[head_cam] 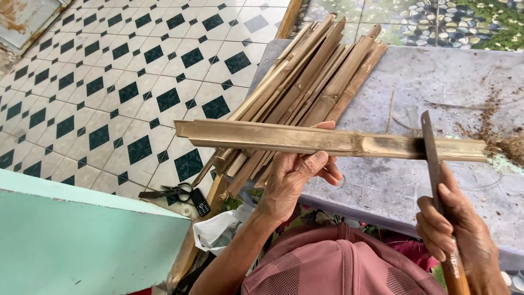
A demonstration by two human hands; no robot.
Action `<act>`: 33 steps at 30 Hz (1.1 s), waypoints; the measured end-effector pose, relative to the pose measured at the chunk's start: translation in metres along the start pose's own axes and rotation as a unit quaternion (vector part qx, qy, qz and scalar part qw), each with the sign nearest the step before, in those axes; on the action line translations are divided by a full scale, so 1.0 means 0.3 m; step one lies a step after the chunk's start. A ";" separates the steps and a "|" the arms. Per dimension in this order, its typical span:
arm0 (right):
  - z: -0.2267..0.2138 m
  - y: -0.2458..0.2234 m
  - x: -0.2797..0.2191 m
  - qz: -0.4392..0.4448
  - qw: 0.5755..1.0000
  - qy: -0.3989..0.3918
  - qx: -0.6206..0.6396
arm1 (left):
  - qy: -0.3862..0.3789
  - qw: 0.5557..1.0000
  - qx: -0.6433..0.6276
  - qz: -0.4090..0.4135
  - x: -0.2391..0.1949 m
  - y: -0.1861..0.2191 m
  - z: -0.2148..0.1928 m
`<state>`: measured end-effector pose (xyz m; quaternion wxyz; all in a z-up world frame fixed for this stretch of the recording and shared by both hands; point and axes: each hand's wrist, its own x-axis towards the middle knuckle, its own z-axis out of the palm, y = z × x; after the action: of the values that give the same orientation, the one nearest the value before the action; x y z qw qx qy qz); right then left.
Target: The person sits on a stool and uses a large knife to shave and smooth the surface of a bamboo stick. They hold the stick with the left hand and repeatedly scrape the knife along its length, removing thin shavings. The person rotates the stick to work on different sides and continues the process for the duration of the clip.
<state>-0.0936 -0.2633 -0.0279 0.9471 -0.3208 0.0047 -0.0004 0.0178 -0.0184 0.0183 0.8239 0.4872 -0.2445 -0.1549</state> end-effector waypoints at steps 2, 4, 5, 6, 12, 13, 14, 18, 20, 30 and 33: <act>0.003 0.002 0.007 0.002 1.000 -0.008 -0.002 | -0.004 1.000 0.017 0.002 -0.003 0.012 0.000; 0.002 0.002 0.006 0.008 1.000 0.002 -0.009 | -0.027 0.999 0.024 -0.010 -0.009 0.025 0.002; -0.018 0.009 0.007 0.005 1.000 0.007 -0.007 | -0.030 0.999 0.022 -0.015 -0.015 0.032 0.004; -0.039 0.011 0.010 0.012 1.000 0.005 0.008 | -0.033 0.999 0.038 -0.022 -0.014 0.040 0.007; -0.094 0.018 0.021 0.028 0.999 0.022 0.014 | -0.039 0.995 0.083 -0.027 -0.019 0.023 0.015; -0.099 0.017 0.026 0.042 0.999 0.026 -0.004 | -0.052 0.994 0.093 -0.009 -0.021 0.016 0.013; -0.103 0.022 0.026 0.040 0.999 0.029 -0.002 | -0.056 0.994 0.092 -0.011 -0.023 0.010 0.015; -0.119 0.037 0.030 0.090 0.988 0.108 -0.058 | -0.032 0.986 0.163 -0.026 -0.031 0.006 0.018; -0.118 0.043 0.029 0.107 0.982 0.131 -0.084 | -0.028 0.981 0.190 -0.036 -0.036 0.005 0.015; -0.097 0.015 0.029 0.118 0.953 0.217 -0.175 | -0.011 0.989 0.149 0.014 -0.058 -0.009 -0.056; -0.111 0.004 0.024 0.126 0.945 0.237 -0.185 | 0.016 0.984 0.174 0.021 -0.063 0.007 -0.059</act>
<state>-0.0866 -0.2828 -0.0551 0.8350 -0.4775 0.2699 0.0440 0.0118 0.0048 0.0082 0.7338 0.6200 -0.2647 -0.0846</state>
